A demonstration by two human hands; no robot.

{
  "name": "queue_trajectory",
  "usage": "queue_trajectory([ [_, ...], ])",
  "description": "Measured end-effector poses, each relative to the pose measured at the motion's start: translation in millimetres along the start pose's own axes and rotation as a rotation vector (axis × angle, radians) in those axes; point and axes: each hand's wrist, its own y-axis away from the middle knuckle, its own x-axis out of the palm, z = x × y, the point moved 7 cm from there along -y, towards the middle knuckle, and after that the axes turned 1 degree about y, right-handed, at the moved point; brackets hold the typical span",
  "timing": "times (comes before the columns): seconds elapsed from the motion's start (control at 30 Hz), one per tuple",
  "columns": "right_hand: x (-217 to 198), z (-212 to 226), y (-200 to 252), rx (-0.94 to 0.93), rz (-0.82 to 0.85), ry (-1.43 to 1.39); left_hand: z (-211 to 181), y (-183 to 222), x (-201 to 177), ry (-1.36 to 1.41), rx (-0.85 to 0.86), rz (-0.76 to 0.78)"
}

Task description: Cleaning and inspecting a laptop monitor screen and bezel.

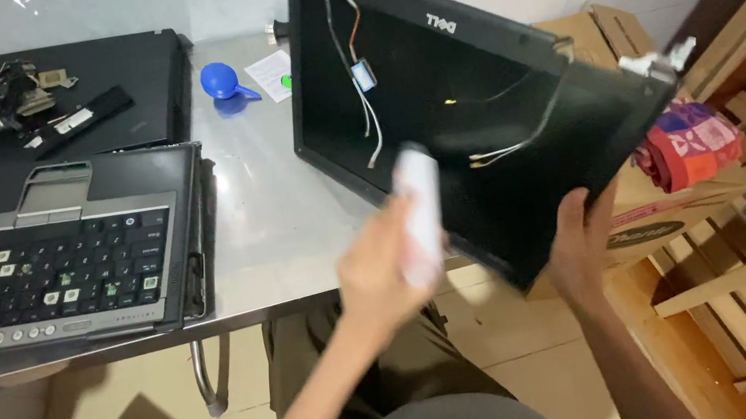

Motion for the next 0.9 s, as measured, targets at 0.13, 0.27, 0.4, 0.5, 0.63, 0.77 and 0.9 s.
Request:
queue_trajectory([
  [0.13, -13, 28, -69, 0.202, 0.089, -0.441, -35, 19, -7, 0.064, 0.165, 0.053],
  [0.27, -7, 22, -92, 0.374, 0.219, -0.781, -19, 20, -9, 0.111, 0.19, 0.001],
  [0.4, -3, 14, -81, 0.6, 0.232, -0.754, -6, -2, -7, 0.2, 0.029, -0.03],
  [0.5, 0, 10, -73, 0.47, 0.34, -0.751, -39, -31, 4, 0.274, 0.164, 0.027],
  [0.63, 8, -14, -63, 0.526, 0.364, -0.821, -86, -76, -4, 0.425, 0.299, 0.125],
  [0.77, 13, 24, -81, 0.609, 0.308, -0.971, -68, -89, 4, 0.603, -0.042, 0.145],
  [0.9, 15, 28, -78, 0.615, 0.334, -0.959, -45, -102, 15, 0.643, -0.256, 0.199],
])
